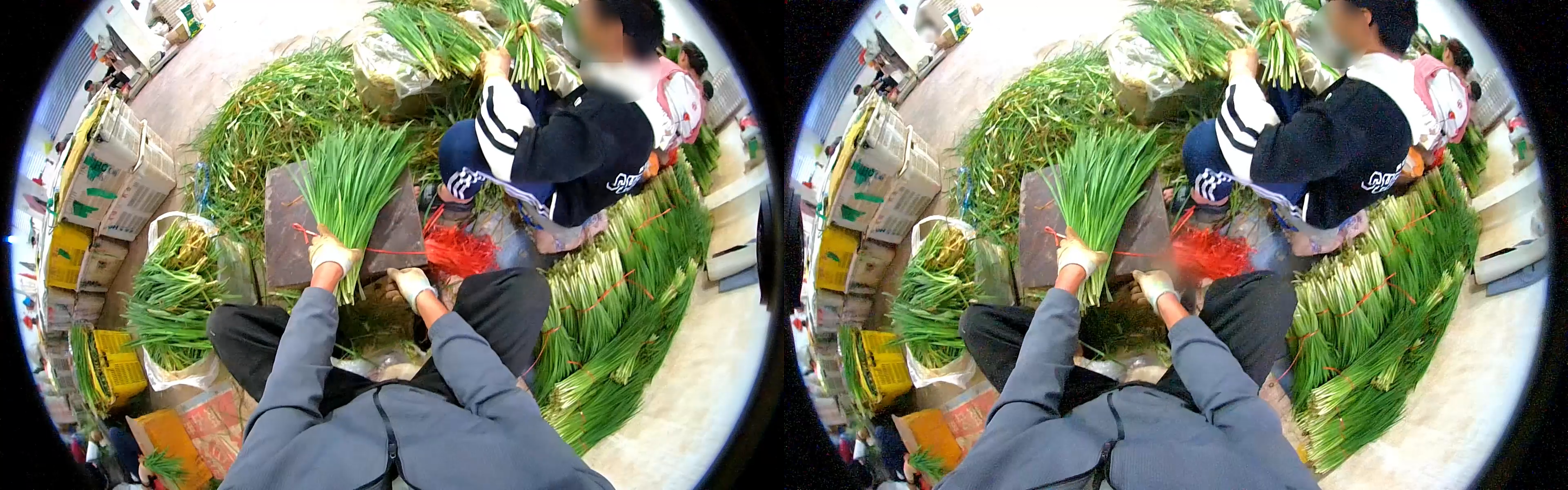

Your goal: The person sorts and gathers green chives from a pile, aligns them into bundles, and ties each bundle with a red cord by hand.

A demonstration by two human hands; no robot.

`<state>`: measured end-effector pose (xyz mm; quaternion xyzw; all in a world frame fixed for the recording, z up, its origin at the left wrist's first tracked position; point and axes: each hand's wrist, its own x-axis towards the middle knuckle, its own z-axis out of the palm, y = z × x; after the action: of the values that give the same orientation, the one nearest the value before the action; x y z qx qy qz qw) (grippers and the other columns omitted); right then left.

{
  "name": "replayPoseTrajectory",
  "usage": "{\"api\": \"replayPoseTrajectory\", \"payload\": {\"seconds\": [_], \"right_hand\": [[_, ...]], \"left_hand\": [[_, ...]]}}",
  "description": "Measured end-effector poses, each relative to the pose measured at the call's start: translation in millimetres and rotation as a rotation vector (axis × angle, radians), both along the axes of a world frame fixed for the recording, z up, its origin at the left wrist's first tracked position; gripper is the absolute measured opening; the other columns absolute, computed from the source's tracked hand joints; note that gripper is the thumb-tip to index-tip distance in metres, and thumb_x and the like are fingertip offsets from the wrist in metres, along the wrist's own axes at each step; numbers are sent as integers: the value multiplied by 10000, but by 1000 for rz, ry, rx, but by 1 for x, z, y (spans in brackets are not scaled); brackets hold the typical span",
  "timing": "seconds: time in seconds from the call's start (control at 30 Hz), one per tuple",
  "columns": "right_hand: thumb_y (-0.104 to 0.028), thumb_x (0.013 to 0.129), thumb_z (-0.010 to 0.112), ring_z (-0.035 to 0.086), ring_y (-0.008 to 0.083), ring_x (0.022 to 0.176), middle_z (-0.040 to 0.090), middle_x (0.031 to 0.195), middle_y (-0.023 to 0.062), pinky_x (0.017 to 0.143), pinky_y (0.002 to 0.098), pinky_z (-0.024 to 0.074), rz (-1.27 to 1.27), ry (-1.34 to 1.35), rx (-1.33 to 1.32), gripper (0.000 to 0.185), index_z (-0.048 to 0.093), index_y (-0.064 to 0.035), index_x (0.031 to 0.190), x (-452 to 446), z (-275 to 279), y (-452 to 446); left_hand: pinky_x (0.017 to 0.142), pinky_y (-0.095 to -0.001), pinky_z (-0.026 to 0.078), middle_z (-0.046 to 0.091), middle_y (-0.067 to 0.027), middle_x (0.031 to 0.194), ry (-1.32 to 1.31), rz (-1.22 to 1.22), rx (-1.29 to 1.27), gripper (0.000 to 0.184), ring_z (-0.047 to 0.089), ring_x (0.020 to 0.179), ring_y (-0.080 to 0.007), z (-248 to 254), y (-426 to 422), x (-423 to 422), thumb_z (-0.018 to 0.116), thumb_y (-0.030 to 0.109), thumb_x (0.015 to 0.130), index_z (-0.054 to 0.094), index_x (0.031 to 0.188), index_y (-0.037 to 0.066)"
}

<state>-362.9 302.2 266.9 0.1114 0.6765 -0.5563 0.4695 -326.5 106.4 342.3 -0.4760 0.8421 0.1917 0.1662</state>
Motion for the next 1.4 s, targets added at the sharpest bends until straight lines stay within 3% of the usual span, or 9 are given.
{"api": "replayPoseTrajectory", "payload": {"seconds": [0.1, 0.23, 0.33, 0.43, 0.53, 0.8, 1.13, 1.2, 1.4], "right_hand": [[-342, 947, 660, 703, 234, 665, 719, 863, 156, 609, 365, 561, 395, 64, 52, 399, 703, 38, 1062, 18, 17, -4], [-333, 653, 851, 569, 373, 1237, 583, 1334, 287, 1050, 384, 446, 804, 393, 8, 969, 438, 50, 1442, 52, -1, -24], [-368, 637, 894, 587, 361, 1205, 595, 1337, 256, 1034, 391, 458, 763, 390, -195, 998, 444, 49, 1423, 95, -33, -42], [-337, 900, 690, 686, 273, 1001, 725, 1107, 156, 880, 386, 527, 808, 312, -221, 429, 673, -43, 1212, 132, -80, -55], [-268, 943, 576, 706, 318, 954, 746, 1069, 133, 812, 403, 539, 1773, 1117, 76, 294, 754, -95, 1100, 125, -105, -49], [-225, 884, 577, 707, 376, 1029, 719, 1153, 186, 865, 436, 553, 1647, 673, 221, 314, 764, -61, 1075, 154, -87, 11], [-208, 799, 743, 714, 353, 774, 750, 922, 129, 560, 534, 542, 1880, 369, 873, 215, 786, -112, 987, 120, -86, 48], [-206, 822, 707, 722, 361, 873, 753, 985, 155, 659, 533, 556, 1510, 814, 509, 255, 779, -85, 1034, 115, -86, 52], [-220, 851, 606, 657, 433, 1019, 681, 1124, 268, 879, 444, 525, 480, 719, 77, 420, 641, 52, 1169, 85, -56, -39]], "left_hand": [[1116, -406, 427, 472, -292, 1438, 62, -29, 0, 1317, 490, 1340, -400, -10, -7, 17, 878, 476, 599, 137, 1570, -17], [1152, -384, 384, 371, -331, 1516, -7, -7, 29, 1384, 431, 1399, -396, -10, -9, 12, 886, 531, 566, 123, 1579, -25], [1127, -397, 415, 451, -288, 1460, -14, -28, -4, 1331, 482, 1354, -388, -8, -7, 12, 879, 506, 598, 137, 1572, -15], [1141, -389, 397, 413, -308, 1488, -23, -27, 4, 1352, 462, 1372, -392, -6, -8, 12, 876, 534, 591, 137, 1571, -32], [1145, -385, 390, 414, -312, 1488, -17, -44, 2, 1363, 460, 1374, -390, -9, -8, 13, 872, 549, 590, 131, 1571, -39], [1142, -379, 390, 461, -299, 1460, 8, -69, 25, 1371, 465, 1372, -377, -5, -12, 15, 867, 567, 588, 140, 1568, -57], [1144, -395, 396, 449, -305, 1477, 85, -17, 32, 1272, 477, 1366, -392, -3, -17, 22, 906, 485, 580, 251, 1540, -31], [1139, -401, 401, 462, -305, 1465, 151, -39, 67, 1246, 484, 1357, -395, -3, -21, 26, 905, 482, 582, 273, 1525, -33], [1138, -398, 404, 455, -307, 1462, 98, -73, 62, 1270, 480, 1358, -392, -1, -22, 23, 888, 508, 595, 232, 1535, -38]]}}
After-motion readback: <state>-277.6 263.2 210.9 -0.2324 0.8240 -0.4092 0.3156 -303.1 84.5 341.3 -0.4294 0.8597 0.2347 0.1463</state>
